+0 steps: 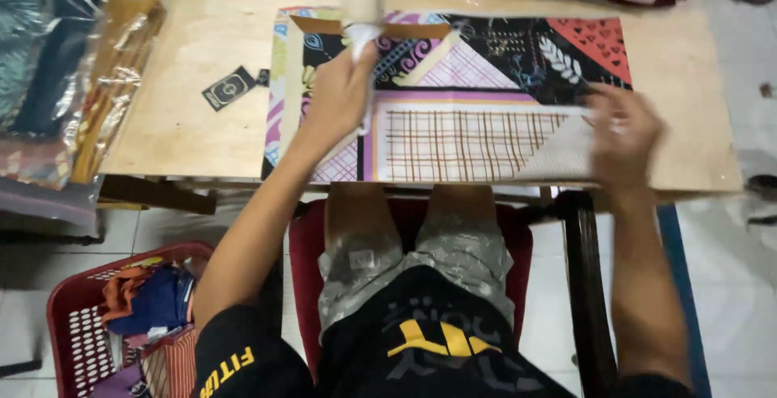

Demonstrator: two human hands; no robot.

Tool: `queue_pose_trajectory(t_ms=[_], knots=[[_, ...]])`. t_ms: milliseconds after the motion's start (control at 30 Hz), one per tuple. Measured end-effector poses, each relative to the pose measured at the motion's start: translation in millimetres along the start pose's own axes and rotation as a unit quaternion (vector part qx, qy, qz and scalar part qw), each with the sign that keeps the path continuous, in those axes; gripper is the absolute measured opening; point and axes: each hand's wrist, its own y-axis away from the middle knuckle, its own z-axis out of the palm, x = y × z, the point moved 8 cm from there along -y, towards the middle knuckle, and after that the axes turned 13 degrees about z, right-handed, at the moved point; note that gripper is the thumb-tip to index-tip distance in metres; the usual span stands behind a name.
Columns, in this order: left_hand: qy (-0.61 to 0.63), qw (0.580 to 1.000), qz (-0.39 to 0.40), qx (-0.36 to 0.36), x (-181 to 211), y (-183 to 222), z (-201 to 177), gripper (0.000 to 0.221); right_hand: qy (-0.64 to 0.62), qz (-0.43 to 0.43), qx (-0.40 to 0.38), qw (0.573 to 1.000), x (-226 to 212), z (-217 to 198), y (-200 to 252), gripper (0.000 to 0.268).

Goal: Using a lint roller to remove dust and lint from a patterned cloth on a workstation table.

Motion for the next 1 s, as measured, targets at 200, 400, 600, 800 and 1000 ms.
queue_pose_trajectory(t_ms=[200, 400, 600, 800, 1000], knots=[[0.172, 0.973, 0.143, 0.056, 82, -13, 55, 0.061, -0.276, 0.251, -0.358, 0.856, -114, 139, -11, 0.063], [-0.108, 0.917, 0.370, 0.104, 89, -7, 39, 0.038, -0.524, 0.307, -0.201, 0.768, -115, 194, -16, 0.046], [-0.214, 0.914, 0.342, -0.047, -20, -43, -12, 0.042, -0.087, 0.227, -0.203, 0.949, -148, 163, -15, 0.038], [-0.253, 0.938, 0.069, -0.226, -77, -59, -31, 0.074, 0.112, 0.205, -0.341, 0.911, -166, 222, 7, 0.044], [-0.274, 0.930, 0.036, -0.244, -75, -52, -32, 0.078, 0.301, 0.166, -0.372, 0.862, -124, 205, -2, 0.038]])
